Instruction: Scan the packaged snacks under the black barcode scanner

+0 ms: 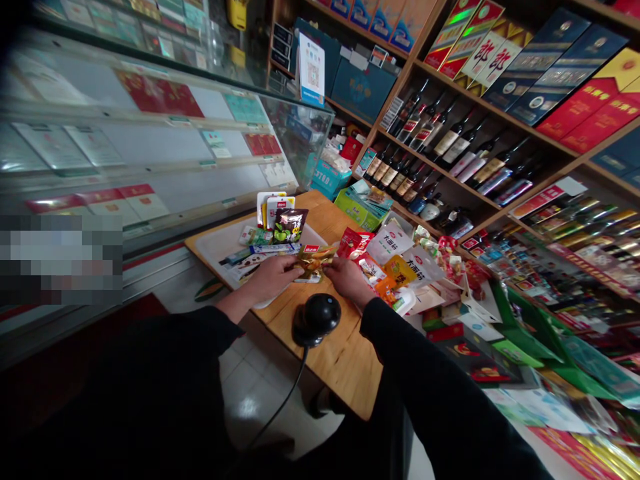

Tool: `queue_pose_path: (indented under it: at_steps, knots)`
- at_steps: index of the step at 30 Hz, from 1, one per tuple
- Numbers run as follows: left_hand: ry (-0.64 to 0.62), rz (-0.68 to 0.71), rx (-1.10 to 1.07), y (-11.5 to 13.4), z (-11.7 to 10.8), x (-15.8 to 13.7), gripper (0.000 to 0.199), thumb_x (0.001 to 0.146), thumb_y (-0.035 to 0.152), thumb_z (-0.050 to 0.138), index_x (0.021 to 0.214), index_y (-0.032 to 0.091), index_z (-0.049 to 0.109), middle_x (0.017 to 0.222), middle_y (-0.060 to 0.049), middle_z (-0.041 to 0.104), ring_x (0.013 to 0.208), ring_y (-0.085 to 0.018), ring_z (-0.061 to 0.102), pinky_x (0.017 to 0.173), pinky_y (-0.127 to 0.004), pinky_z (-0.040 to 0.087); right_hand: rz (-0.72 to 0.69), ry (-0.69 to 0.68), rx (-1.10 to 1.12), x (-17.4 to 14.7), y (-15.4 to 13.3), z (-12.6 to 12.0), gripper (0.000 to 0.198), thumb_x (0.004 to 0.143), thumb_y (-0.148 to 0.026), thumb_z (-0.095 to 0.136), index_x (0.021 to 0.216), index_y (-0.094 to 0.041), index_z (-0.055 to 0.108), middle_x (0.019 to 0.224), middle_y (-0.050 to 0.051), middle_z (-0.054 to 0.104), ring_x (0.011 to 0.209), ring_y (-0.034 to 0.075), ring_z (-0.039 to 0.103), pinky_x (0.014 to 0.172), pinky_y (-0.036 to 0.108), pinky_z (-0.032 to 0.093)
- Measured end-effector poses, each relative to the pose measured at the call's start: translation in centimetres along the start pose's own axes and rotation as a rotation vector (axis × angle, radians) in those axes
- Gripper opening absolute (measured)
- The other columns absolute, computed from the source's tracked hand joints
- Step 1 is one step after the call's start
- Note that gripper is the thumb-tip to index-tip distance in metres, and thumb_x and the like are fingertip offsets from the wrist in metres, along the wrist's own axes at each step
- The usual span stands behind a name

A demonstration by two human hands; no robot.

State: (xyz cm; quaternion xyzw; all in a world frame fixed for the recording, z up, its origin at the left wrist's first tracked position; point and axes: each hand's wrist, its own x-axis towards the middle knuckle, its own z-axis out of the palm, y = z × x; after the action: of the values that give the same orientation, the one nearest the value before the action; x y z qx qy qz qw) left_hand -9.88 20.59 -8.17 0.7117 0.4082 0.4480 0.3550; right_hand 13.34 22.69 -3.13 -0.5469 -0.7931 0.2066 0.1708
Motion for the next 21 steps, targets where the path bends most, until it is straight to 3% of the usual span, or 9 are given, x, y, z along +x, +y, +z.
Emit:
queue_pose_path:
  at_steps: [7,16,21]
  knots:
    - [-0.037,-0.026,0.048,0.44,0.02,-0.19,0.027,0.093,0.032,0.056,0.107,0.018,0.076,0.094,-0.004,0.077,0.083,-0.019,0.067,0.076,-0.030,0.047,0.015,0.002,0.000,-0.54,0.55,0.24,0.022,0.093,-0.023,0.062,0.106,-0.022,0.079,0.099,0.005,0.079,0.091,0.022,0.072,0.090,0.034,0.054]
    - [-0.024,0.004,0.013,0.15,0.21,-0.07,0.025,0.092,0.032,0.058,0.102,0.020,0.077,0.094,-0.005,0.077,0.084,-0.022,0.068,0.081,-0.033,0.047,-0.055,-0.016,0.147,-0.77,0.54,0.58,0.023,0.090,-0.019,0.062,0.104,-0.023,0.080,0.105,0.004,0.079,0.099,0.022,0.071,0.096,0.037,0.054]
    - [-0.036,-0.015,0.053,0.16,0.19,-0.06,0.025,0.092,0.033,0.057,0.098,0.018,0.077,0.090,-0.005,0.076,0.081,-0.021,0.066,0.076,-0.032,0.045,-0.006,-0.047,0.167,-0.75,0.47,0.82,0.022,0.091,-0.018,0.061,0.105,-0.019,0.078,0.106,0.006,0.078,0.099,0.023,0.071,0.097,0.039,0.053]
